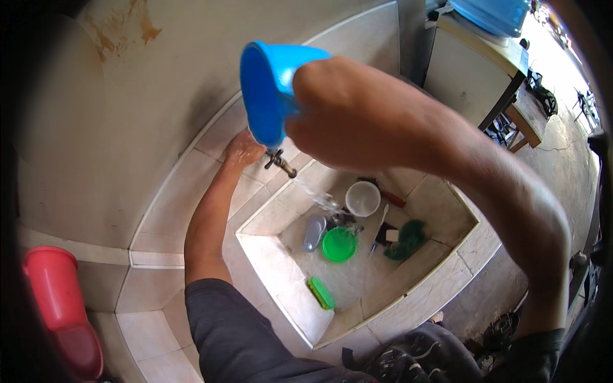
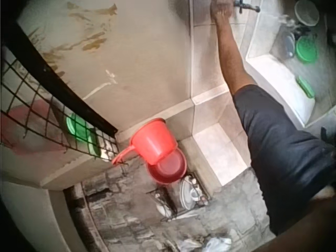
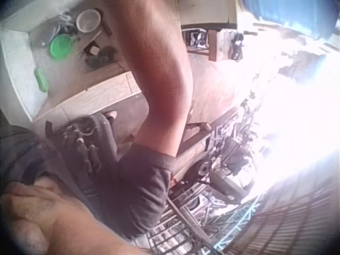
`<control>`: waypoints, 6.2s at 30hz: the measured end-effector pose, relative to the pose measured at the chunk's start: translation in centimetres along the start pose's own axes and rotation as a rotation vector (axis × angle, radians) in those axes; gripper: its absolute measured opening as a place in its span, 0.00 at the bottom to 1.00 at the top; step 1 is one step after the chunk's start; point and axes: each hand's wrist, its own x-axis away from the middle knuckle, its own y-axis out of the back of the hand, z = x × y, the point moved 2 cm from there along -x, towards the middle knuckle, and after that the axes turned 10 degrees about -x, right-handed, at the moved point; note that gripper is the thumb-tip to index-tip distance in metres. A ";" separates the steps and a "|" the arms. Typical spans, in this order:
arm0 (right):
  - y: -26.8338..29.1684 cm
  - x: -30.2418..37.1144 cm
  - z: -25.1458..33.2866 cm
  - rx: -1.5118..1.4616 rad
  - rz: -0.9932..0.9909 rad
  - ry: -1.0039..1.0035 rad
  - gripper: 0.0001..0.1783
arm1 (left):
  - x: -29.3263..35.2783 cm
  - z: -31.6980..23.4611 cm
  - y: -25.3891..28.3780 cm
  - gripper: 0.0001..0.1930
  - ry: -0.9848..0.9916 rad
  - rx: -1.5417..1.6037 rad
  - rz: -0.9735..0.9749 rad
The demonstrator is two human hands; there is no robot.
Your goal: The person scrubs a tiled sink and countertop with a small dark sponge, then rinses the surfaces by repeatedly scooping water from a blue plastic scoop under a running tap and pouring it over the tiles. The person wipes the wet tiles with their hand and continues rinsing until the end of the clip.
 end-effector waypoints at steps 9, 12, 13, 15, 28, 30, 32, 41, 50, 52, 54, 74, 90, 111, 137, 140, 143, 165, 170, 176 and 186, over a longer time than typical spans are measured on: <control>-4.4 -3.8 1.2 0.022 0.054 0.080 0.07 | 9.2 0.3 0.4 0.23 0.143 -0.006 -0.061; -4.1 -3.5 1.0 0.011 0.032 0.120 0.08 | 7.9 -1.2 0.5 0.25 0.130 0.046 0.047; -3.8 -3.3 0.8 -0.003 0.016 0.133 0.08 | 6.5 -1.8 0.0 0.26 0.126 0.067 0.080; -3.0 -2.6 0.0 -0.119 -0.026 0.140 0.08 | 4.5 -2.8 -1.6 0.27 0.102 0.140 0.195; -18.1 12.5 -13.6 -0.821 -0.055 -1.116 0.12 | 18.8 -11.5 -6.9 0.32 -0.087 0.090 0.227; -21.0 12.5 -14.1 -0.928 -0.036 -1.103 0.12 | 19.1 -12.3 -6.5 0.32 -0.070 0.342 0.361; -23.3 12.1 -14.0 -1.189 -0.018 -1.080 0.10 | 17.8 -13.3 -5.8 0.33 -0.002 0.525 0.386; -26.3 11.8 -11.1 -1.259 -0.173 -1.027 0.06 | 19.0 -18.0 -6.6 0.29 0.548 1.096 0.028; -25.6 11.2 -10.8 -1.139 -0.134 -1.099 0.06 | 36.8 -18.6 -6.9 0.33 1.364 0.867 0.753; -25.7 11.2 -10.8 -1.167 -0.133 -1.045 0.06 | 29.6 -19.3 -8.8 0.38 1.403 0.791 0.802; -26.1 11.4 -10.7 -1.184 -0.115 -1.095 0.06 | 24.8 -19.3 -9.1 0.43 1.546 0.602 0.780; -27.1 12.8 -12.2 -1.243 -0.122 -0.975 0.08 | 61.4 -35.3 18.9 0.35 2.132 0.431 1.395; -25.8 14.8 -14.6 -1.360 0.014 -0.916 0.09 | 32.3 -33.7 22.3 0.35 1.277 0.867 0.533; -23.8 14.7 -15.0 -1.398 0.073 -0.872 0.07 | 33.1 -34.2 31.1 0.29 0.841 1.149 0.417; 11.2 15.9 -22.2 -1.213 0.471 -1.322 0.11 | 4.4 -25.1 25.6 0.12 1.217 0.915 -0.138; 14.1 11.0 -21.4 -1.060 0.482 -1.120 0.11 | -7.7 -15.0 19.4 0.22 0.887 0.640 -0.131; 15.8 7.9 -20.8 -1.247 0.343 -0.935 0.08 | -18.9 -6.1 14.1 0.25 0.598 -0.536 0.136; 31.2 29.4 -31.1 -0.921 0.339 -1.427 0.10 | -21.8 -8.4 12.9 0.33 0.199 0.162 0.429; 27.8 24.4 -32.6 -1.233 0.312 -1.168 0.11 | -29.7 -8.7 14.4 0.33 0.309 0.235 0.368; 22.9 21.6 -34.0 -0.957 0.296 -0.968 0.05 | -37.6 -15.6 13.1 0.34 0.440 0.629 0.685; 30.1 26.2 -34.4 -0.379 0.511 -0.724 0.06 | -39.0 -31.8 24.0 0.37 0.750 1.029 0.138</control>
